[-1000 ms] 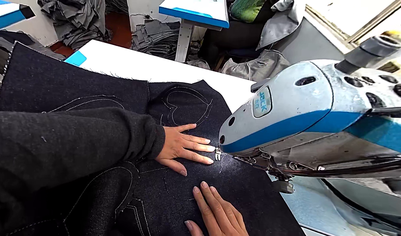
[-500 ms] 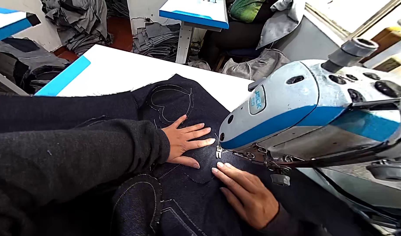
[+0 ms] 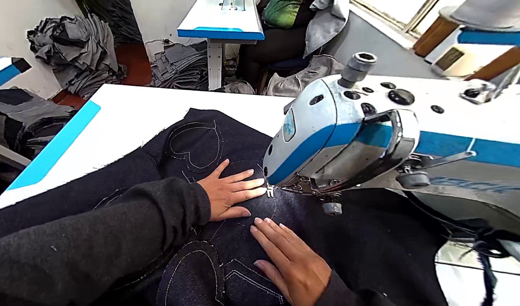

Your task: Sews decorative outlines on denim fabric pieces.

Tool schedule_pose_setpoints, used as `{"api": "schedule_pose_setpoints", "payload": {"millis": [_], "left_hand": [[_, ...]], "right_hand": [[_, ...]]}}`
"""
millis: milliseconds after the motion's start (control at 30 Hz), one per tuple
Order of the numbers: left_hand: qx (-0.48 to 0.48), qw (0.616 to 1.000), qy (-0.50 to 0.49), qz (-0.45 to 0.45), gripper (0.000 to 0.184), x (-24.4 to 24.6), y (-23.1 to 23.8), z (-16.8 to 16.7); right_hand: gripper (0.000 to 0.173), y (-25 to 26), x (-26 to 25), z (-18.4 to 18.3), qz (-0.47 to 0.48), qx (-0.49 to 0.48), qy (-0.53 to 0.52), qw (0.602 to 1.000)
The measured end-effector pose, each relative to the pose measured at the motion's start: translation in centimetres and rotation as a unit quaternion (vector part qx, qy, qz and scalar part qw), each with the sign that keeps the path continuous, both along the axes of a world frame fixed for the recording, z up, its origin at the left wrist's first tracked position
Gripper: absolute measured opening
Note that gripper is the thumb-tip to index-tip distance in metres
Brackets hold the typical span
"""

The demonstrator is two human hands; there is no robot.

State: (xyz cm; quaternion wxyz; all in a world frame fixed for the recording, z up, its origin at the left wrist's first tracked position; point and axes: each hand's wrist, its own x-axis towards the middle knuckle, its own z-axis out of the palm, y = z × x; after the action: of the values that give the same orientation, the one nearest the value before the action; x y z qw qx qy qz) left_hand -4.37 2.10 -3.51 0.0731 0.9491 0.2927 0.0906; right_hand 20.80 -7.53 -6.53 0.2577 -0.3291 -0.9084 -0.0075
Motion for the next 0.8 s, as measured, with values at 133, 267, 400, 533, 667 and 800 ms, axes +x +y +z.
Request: {"api": "schedule_pose_setpoints", "payload": {"millis": [133,267,400,533,667,800], "left_hand": [[0.015,0.997,-0.008,0.077,0.057,0.8,-1.1,-0.4],[-0.014,0.978,-0.006,0.208,0.058,2.8,-2.8,0.1],[-0.034,0.961,0.002,0.275,0.060,4.0,-3.5,0.3],[-0.036,0.974,0.089,0.207,0.059,3.4,-1.7,3.3],[0.096,0.986,0.012,-0.134,0.050,0.7,2.6,1.9],[0.012,0.988,-0.035,-0.150,0.053,-0.7,3.4,-0.4]], "right_hand": [[0.042,3.1,2.3,-0.2,0.070,0.005,0.005,0.998],[0.035,7.9,4.9,2.7,0.174,-0.063,-0.067,0.980],[0.038,4.9,4.4,12.8,0.006,-0.265,-0.324,0.908],[0.035,-3.1,1.8,13.4,0.013,-0.152,-0.116,0.982],[0.066,-3.0,-4.4,5.8,-0.101,-0.138,-0.024,0.985],[0.075,-2.0,-5.2,2.9,-0.138,-0.154,-0.058,0.977]]}}
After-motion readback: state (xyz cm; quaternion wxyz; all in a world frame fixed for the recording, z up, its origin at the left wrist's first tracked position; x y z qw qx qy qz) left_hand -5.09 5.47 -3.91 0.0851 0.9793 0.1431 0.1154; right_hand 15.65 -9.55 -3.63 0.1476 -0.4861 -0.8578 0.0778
